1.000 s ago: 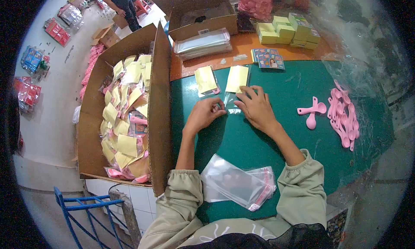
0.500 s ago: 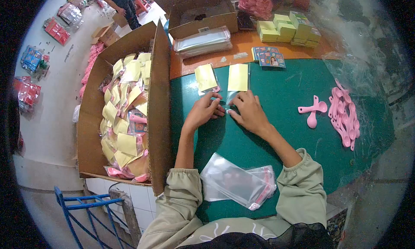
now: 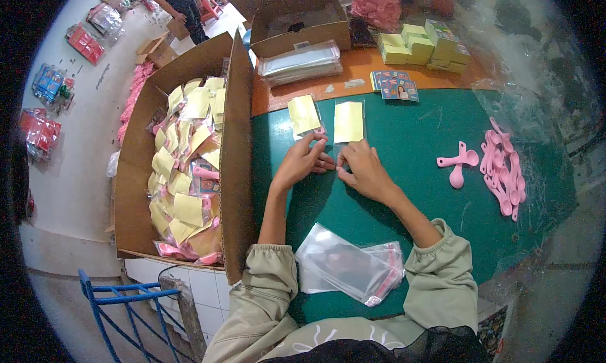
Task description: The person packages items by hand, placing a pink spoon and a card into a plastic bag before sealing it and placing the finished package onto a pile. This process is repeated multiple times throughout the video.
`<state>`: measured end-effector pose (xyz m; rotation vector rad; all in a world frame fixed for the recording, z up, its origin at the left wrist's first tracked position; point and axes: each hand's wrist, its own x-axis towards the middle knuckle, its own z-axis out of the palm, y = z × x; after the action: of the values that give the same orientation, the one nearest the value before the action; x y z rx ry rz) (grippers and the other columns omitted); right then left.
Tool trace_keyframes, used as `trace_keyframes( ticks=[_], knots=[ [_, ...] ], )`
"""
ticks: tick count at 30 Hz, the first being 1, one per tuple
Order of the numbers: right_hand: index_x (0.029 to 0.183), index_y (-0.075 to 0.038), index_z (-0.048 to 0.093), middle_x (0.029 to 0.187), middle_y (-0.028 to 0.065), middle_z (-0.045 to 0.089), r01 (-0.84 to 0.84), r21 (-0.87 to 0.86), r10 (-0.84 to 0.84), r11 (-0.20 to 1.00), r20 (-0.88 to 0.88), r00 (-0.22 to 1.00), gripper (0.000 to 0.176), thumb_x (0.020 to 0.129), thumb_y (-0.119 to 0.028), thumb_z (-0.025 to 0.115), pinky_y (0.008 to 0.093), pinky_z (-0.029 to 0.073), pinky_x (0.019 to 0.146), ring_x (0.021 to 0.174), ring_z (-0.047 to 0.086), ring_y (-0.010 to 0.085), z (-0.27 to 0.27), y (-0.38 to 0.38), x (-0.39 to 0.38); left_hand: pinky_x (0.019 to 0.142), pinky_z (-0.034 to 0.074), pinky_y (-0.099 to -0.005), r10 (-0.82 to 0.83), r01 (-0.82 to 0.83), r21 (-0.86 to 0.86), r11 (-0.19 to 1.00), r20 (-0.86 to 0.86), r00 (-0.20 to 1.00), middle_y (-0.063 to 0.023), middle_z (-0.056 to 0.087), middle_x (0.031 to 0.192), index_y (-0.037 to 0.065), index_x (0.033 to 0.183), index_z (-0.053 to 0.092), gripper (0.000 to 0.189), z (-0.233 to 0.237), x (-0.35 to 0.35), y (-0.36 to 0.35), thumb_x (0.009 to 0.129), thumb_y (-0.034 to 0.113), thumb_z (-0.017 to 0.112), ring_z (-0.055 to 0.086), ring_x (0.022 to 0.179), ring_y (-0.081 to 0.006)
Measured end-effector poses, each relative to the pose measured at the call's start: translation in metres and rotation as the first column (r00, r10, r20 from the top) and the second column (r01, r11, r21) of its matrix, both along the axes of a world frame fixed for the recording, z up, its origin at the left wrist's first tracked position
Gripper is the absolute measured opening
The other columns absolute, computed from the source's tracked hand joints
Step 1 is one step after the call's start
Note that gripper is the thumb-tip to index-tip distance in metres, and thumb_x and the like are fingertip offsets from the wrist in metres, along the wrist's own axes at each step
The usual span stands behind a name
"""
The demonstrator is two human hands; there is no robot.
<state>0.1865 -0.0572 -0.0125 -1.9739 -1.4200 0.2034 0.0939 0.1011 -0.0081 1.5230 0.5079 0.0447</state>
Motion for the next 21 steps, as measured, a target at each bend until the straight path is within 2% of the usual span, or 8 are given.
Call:
trace_keyframes(
  ticks=[3, 6, 10, 13, 16, 17, 19, 21],
  knots=[
    [0.080, -0.009, 0.052, 0.084, 0.0084, 0.051, -0.032, -0.008, 0.032, 0.999, -0.005, 0.999, 0.013, 0.074, -0.015, 0.061, 0.0396, 0.035, 0.076, 0.088, 0.046, 0.0271, 0.007, -0.004, -0.006, 0.060, 0.052, -0.0258, -0.057, 0.065, -0.104, 0.993, 0.077, 0.995, -0.0112, 0.064, 0.081, 0.004, 0.122, 0.041, 0.034, -0.016, 0.005, -0.009, 0.091, 0.012, 0.051, 0.064, 0.071, -0.0159],
    [0.080, -0.010, 0.051, 0.083, 0.0076, 0.051, -0.098, -0.025, 0.098, 0.995, 0.000, 0.995, 0.013, 0.074, -0.016, 0.061, 0.0388, 0.034, 0.077, 0.087, 0.046, 0.0258, 0.010, -0.008, -0.008, 0.059, 0.053, -0.0272, -0.074, 0.070, 0.031, 0.997, 0.196, 0.978, -0.0120, 0.065, 0.078, 0.002, 0.122, 0.042, 0.042, -0.035, 0.010, -0.008, 0.083, 0.004, 0.057, 0.062, 0.070, -0.0122],
    [0.080, -0.010, 0.050, 0.081, 0.0056, 0.049, -0.193, -0.030, 0.191, 0.981, -0.082, 0.978, 0.013, 0.076, -0.017, 0.060, 0.0375, 0.034, 0.078, 0.086, 0.046, 0.0232, 0.021, -0.016, -0.006, 0.061, 0.053, -0.0268, -0.051, 0.046, 0.035, 0.998, 0.161, 0.986, -0.0109, 0.064, 0.082, 0.005, 0.124, 0.039, 0.042, -0.022, 0.009, -0.013, 0.085, 0.002, 0.055, 0.063, 0.072, -0.0141],
    [0.082, -0.009, 0.050, 0.079, 0.0044, 0.047, -0.351, 0.045, 0.351, 0.935, -0.236, 0.906, 0.014, 0.080, -0.017, 0.060, 0.0335, 0.036, 0.075, 0.081, 0.047, 0.0197, 0.044, -0.037, 0.007, 0.062, 0.053, -0.0259, -0.024, 0.043, -0.110, 0.993, 0.173, 0.985, -0.0117, 0.066, 0.085, 0.005, 0.123, 0.041, 0.039, -0.019, 0.008, -0.012, 0.086, -0.001, 0.051, 0.065, 0.075, -0.0145],
    [0.086, -0.004, 0.052, 0.084, 0.0024, 0.050, -0.411, 0.064, 0.387, 0.909, -0.493, 0.780, 0.016, 0.081, -0.016, 0.063, 0.0271, 0.040, 0.069, 0.079, 0.047, 0.0122, 0.083, -0.098, 0.056, 0.066, 0.053, -0.0254, -0.127, 0.139, -0.103, 0.985, 0.118, 0.985, -0.0129, 0.065, 0.087, 0.005, 0.121, 0.044, 0.033, -0.006, 0.003, -0.011, 0.088, 0.001, 0.048, 0.065, 0.079, -0.0152],
    [0.083, -0.004, 0.052, 0.085, 0.0027, 0.051, -0.275, -0.030, 0.184, 0.961, -0.675, 0.714, 0.014, 0.079, -0.012, 0.063, 0.0263, 0.041, 0.071, 0.080, 0.049, 0.0117, 0.101, -0.133, 0.074, 0.069, 0.053, -0.0255, -0.159, 0.175, -0.129, 0.976, 0.126, 0.979, -0.0127, 0.065, 0.089, 0.004, 0.119, 0.046, 0.030, -0.007, 0.002, -0.008, 0.089, 0.002, 0.048, 0.064, 0.082, -0.0155],
    [0.081, -0.003, 0.052, 0.076, 0.0028, 0.052, -0.004, 0.141, 0.080, 0.990, -0.543, 0.836, 0.012, 0.081, -0.011, 0.061, 0.0248, 0.041, 0.067, 0.069, 0.050, 0.0106, 0.120, -0.197, 0.112, 0.073, 0.052, -0.0257, -0.220, 0.245, -0.179, 0.953, 0.147, 0.964, -0.0122, 0.064, 0.093, 0.002, 0.114, 0.050, 0.025, -0.011, 0.002, -0.004, 0.090, 0.006, 0.049, 0.063, 0.086, -0.0161],
    [0.088, -0.002, 0.056, 0.081, 0.0035, 0.056, 0.476, 0.052, -0.404, 0.878, -0.455, 0.793, 0.017, 0.083, -0.017, 0.061, 0.0245, 0.040, 0.067, 0.073, 0.051, 0.0094, 0.112, -0.272, 0.173, 0.074, 0.052, -0.0250, -0.281, 0.305, -0.135, 0.943, 0.171, 0.944, -0.0118, 0.064, 0.094, 0.000, 0.109, 0.053, 0.021, -0.014, 0.003, -0.001, 0.090, 0.007, 0.049, 0.063, 0.087, -0.0149]
  ],
)
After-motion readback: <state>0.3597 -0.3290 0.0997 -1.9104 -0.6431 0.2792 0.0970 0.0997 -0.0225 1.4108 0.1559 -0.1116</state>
